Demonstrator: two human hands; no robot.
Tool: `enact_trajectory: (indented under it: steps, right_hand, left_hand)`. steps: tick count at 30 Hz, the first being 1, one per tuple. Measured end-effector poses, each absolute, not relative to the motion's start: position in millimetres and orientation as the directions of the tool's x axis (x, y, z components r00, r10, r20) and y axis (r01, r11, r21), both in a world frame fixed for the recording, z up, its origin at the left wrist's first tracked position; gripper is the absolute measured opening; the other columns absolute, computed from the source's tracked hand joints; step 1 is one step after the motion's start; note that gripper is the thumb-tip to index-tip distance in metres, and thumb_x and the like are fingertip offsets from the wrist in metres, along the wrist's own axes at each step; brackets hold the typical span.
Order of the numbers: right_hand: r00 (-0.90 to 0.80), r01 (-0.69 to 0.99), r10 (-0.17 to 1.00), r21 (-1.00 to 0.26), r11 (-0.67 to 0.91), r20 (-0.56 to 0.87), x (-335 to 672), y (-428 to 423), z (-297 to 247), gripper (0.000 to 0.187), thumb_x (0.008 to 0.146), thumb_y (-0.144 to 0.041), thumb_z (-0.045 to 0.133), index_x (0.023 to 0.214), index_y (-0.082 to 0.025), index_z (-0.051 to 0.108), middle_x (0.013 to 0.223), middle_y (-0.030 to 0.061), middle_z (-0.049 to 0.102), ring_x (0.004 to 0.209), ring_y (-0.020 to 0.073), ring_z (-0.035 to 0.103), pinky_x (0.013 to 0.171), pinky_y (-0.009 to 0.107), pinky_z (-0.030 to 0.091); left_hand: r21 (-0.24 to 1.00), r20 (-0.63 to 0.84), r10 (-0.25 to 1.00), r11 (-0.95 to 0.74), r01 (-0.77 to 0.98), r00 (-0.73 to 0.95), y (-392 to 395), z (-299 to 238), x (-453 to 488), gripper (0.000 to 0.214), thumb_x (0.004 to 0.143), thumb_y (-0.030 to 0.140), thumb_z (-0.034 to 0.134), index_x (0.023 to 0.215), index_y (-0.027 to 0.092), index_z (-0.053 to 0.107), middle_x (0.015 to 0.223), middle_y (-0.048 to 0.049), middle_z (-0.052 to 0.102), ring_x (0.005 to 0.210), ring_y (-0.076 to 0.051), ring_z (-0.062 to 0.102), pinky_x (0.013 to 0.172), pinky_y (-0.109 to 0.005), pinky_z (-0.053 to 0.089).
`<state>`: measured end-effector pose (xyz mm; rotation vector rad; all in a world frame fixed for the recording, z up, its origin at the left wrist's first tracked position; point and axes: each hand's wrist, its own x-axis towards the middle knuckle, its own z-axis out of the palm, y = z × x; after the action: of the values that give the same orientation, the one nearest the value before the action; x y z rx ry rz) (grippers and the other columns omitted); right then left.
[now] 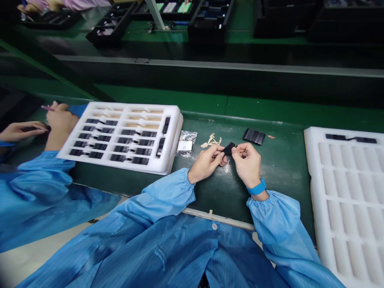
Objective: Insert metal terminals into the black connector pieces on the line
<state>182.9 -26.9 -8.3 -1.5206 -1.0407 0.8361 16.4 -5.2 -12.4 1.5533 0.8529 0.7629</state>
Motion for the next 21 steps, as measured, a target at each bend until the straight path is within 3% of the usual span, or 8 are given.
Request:
enact_trajectory:
  steps: [5,14,21]
  right_hand:
    - [0.342,0.130,0.940,-0.990,-0.057,-0.009,186.4,-25.9,-6.6,0.021,0.079,-0.034,0.074,0.080,-0.018,0.060,0.062,-0.0025,0.057,0.049,0.0091,0.049,0.048,0.023,0.039]
    - [0.190,0.044,0.981,-0.998,-0.052,-0.043,196.2,-26.1,-0.7,0.024,0.082,-0.037,0.077,0.081,-0.018,0.062,0.063,-0.0020,0.058,0.050,0.0090,0.051,0.050,0.022,0.041]
    - [0.056,-0.030,0.998,-0.999,-0.036,-0.037,201.4,-27.5,0.0,0.025,0.086,-0.039,0.077,0.095,-0.020,0.065,0.069,-0.0010,0.063,0.059,0.0109,0.058,0.058,0.023,0.048]
  left_hand:
    - [0.997,0.002,0.841,-0.043,0.064,0.541,-4.5,-10.0,16.1,0.029,0.102,0.040,0.045,0.115,0.015,0.053,0.086,-0.0046,0.068,0.074,-0.010,0.066,0.074,-0.023,0.054]
    - [0.937,-0.166,0.767,0.319,-0.144,0.620,3.2,-5.5,16.5,0.048,0.088,0.057,0.063,0.105,0.014,0.051,0.074,-0.0001,0.061,0.064,-0.013,0.067,0.061,-0.025,0.057]
    - [0.847,-0.250,0.684,0.497,-0.188,0.685,4.3,0.7,11.0,0.048,0.083,0.053,0.071,0.104,0.014,0.052,0.075,-0.0001,0.061,0.060,-0.012,0.065,0.058,-0.024,0.054]
